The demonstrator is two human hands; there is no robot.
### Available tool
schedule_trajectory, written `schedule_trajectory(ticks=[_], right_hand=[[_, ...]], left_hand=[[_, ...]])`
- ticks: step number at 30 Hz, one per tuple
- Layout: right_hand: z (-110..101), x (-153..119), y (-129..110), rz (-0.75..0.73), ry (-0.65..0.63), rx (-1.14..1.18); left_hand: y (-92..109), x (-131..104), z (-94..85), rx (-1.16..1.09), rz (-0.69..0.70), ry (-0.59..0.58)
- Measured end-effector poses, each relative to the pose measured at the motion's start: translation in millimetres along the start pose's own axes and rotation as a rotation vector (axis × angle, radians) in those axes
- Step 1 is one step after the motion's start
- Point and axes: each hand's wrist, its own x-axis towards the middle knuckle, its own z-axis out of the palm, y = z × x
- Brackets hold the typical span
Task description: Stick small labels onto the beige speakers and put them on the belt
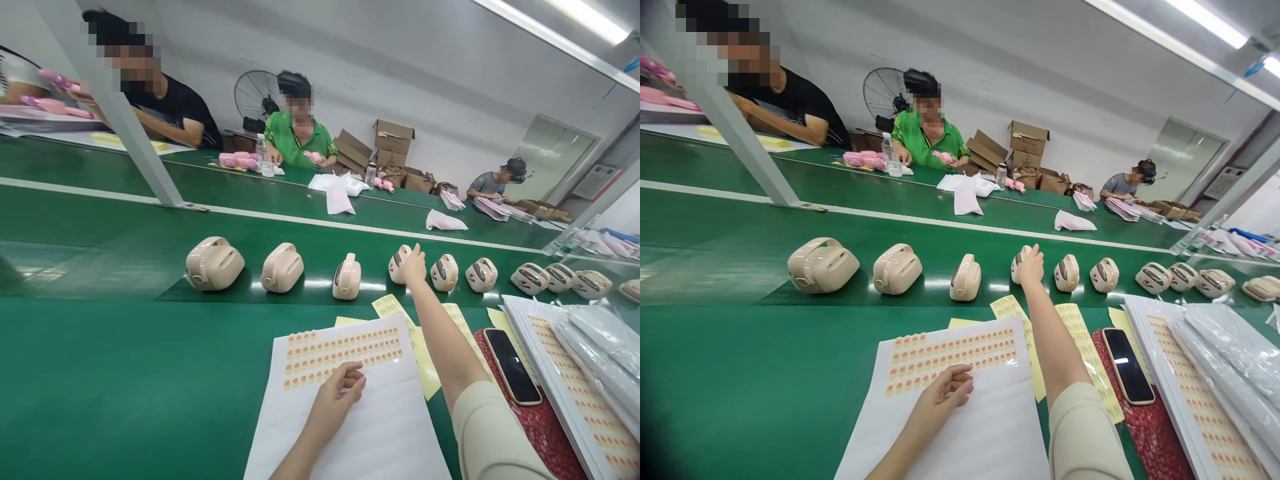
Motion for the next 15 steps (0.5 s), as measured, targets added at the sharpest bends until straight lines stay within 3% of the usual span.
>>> schedule_trajectory(ticks=[2,4,6,9,12,15], right_hand=[[11.5,-13.9,-13.6,-0.063,-0.014,0.021],[29.6,-31.0,-30.2,-0.099,-0.144,0.101],[48.8,-47.1,-46.2,-0.052,-0.308,0.194],[63.6,-66.8,-63.1,-0.025,-0.364,0.242],[52.4,-88.6,-67.1,-0.094,-0.348,0.325],[27.7,-120.0,-57.7,-0.141,-0.426,0.656]], left_hand=[[0.2,0.2,1.0,-0.008,-0.005,0.011],[0.9,-0.3,1.3,-0.02,-0.018,0.009],[2.6,-0.9,0.2,-0.052,-0.041,0.003],[7.0,-0.3,-4.1,-0.207,-0.103,0.038],[12.0,2.9,-8.7,-0.584,-0.182,0.126],[15.0,3.9,-9.5,-0.958,-0.149,0.129]])
